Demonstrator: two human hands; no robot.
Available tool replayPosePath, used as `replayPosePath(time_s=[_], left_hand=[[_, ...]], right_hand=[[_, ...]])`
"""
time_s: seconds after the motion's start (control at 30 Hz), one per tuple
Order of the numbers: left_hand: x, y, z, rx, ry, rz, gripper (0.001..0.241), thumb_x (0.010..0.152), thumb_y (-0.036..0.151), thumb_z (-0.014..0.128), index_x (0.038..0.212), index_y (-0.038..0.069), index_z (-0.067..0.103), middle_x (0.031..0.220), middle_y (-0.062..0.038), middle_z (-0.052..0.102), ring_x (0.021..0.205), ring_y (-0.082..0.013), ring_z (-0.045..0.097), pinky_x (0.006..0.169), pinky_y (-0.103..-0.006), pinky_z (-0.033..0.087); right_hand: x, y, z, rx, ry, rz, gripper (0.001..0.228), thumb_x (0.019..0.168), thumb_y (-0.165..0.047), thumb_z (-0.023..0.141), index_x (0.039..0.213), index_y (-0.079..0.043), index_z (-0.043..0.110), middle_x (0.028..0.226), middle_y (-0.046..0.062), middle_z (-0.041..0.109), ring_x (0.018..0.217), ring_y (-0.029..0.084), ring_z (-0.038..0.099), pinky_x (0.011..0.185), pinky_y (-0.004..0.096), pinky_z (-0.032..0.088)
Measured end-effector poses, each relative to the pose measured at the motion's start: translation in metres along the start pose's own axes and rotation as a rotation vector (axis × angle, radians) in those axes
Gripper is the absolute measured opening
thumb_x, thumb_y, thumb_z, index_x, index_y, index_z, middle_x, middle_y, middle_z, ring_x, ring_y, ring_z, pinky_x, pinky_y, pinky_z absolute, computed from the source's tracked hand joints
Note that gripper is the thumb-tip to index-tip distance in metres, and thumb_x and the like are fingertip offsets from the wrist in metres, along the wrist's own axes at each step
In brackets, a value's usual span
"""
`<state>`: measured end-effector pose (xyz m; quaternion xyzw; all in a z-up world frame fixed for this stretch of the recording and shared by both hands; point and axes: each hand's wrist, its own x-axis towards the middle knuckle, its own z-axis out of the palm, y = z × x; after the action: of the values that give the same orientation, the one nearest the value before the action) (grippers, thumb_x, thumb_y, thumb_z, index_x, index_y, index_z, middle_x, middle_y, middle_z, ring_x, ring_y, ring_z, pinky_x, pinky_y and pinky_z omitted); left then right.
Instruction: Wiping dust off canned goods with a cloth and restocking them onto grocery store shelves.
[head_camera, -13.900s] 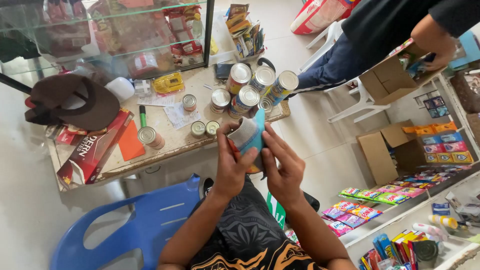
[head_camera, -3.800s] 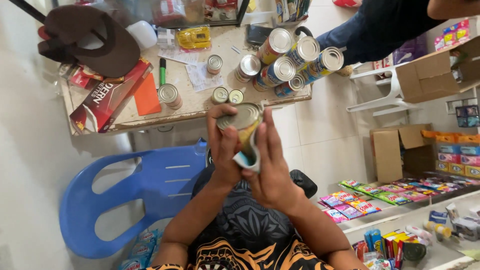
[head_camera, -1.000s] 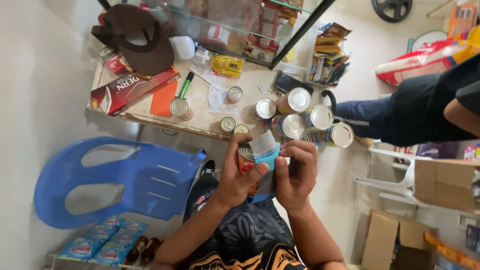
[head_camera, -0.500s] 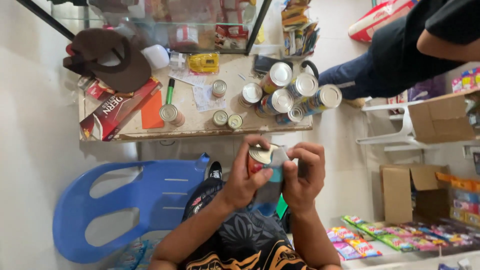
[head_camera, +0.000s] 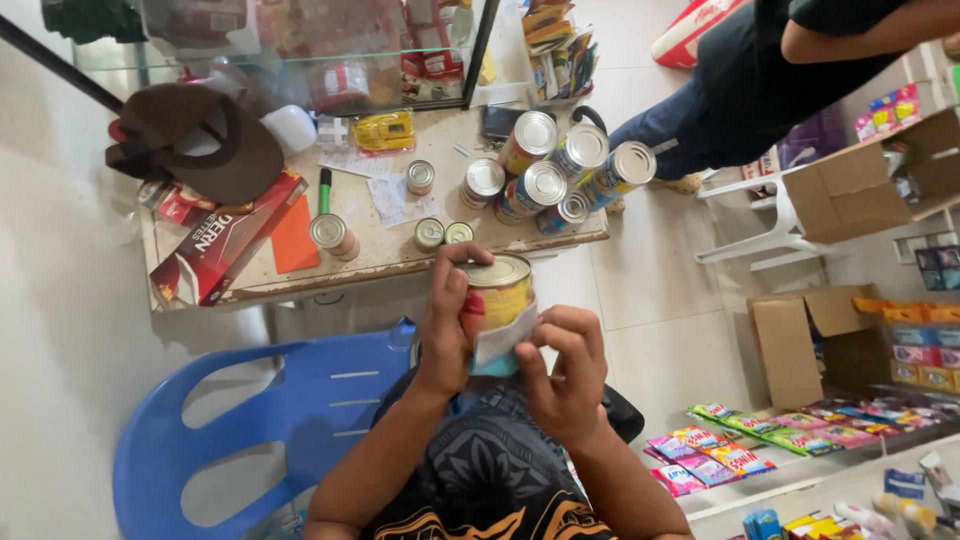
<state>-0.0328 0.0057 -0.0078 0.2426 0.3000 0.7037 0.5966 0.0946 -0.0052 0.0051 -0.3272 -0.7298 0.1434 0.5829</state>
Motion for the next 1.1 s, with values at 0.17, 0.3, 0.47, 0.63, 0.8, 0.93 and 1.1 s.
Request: replayPosePath(time_s=[0.17,0.3,0.47,0.63,0.8,0.93,1.1], left_hand=[[-0.016,0.012,0.018,0.189,-0.154,-0.107,0.042,0.101,0.044,0.043,0.122,0.008,0.050,0.078,-0.001,0.047,0.065,-0.0097,0.047,0.064,-0.0226,0.039],[-0.008,0.017,0.027,0.213,-0.017,-0.100,0.048,0.096,0.054,0.053,0.120,0.013,0.057,0.073,-0.006,0.061,0.063,-0.0071,0.059,0.063,-0.0211,0.050],[0.004,0.016,0.030,0.210,-0.055,-0.104,0.046,0.097,0.050,0.050,0.119,0.011,0.055,0.064,-0.002,0.051,0.054,-0.0088,0.054,0.056,-0.0194,0.043],[0.007,0.009,0.042,0.206,-0.138,-0.091,0.041,0.098,0.044,0.050,0.119,0.009,0.058,0.050,0.001,0.038,0.042,-0.0073,0.048,0.049,-0.0165,0.037],[0.024,0.020,0.038,0.244,-0.015,0.028,0.045,0.096,0.050,0.053,0.117,0.010,0.056,0.093,-0.008,0.052,0.077,-0.0100,0.053,0.075,-0.0230,0.049],[0.019,0.015,0.032,0.140,-0.305,-0.048,0.028,0.106,0.033,0.040,0.124,0.012,0.043,0.083,0.000,0.053,0.050,-0.0064,0.044,0.044,-0.0227,0.035],[0.029,0.030,0.037,0.257,-0.048,0.076,0.043,0.098,0.050,0.050,0.116,0.012,0.055,0.084,-0.003,0.050,0.074,-0.0068,0.051,0.074,-0.0220,0.045]], right_hand=[[0.003,0.003,-0.007,0.056,0.080,0.162,0.019,0.103,-0.012,0.062,0.094,0.003,0.056,0.091,0.012,0.051,0.088,0.028,0.060,0.082,0.036,0.050],[0.002,0.000,-0.005,-0.047,0.056,0.103,0.016,0.100,-0.009,0.066,0.093,0.005,0.061,0.090,0.013,0.055,0.085,0.030,0.062,0.080,0.038,0.051],[0.008,0.001,-0.011,-0.066,0.085,0.066,0.014,0.097,-0.006,0.069,0.091,0.006,0.064,0.085,0.013,0.059,0.080,0.030,0.063,0.076,0.038,0.053],[0.022,0.002,-0.012,-0.090,0.219,0.093,0.018,0.102,-0.007,0.063,0.092,0.008,0.060,0.086,0.017,0.057,0.079,0.028,0.061,0.077,0.037,0.052],[0.027,0.007,-0.006,-0.125,0.122,-0.009,0.011,0.093,-0.003,0.073,0.087,0.005,0.068,0.081,0.012,0.065,0.073,0.029,0.065,0.072,0.039,0.055],[0.040,0.009,-0.005,0.075,0.212,0.175,0.013,0.101,-0.003,0.065,0.093,0.006,0.062,0.085,0.015,0.059,0.079,0.022,0.058,0.076,0.036,0.051],[0.032,-0.003,0.005,-0.003,0.123,0.093,0.010,0.096,0.001,0.069,0.088,0.007,0.064,0.083,0.013,0.059,0.076,0.024,0.060,0.070,0.034,0.052]])
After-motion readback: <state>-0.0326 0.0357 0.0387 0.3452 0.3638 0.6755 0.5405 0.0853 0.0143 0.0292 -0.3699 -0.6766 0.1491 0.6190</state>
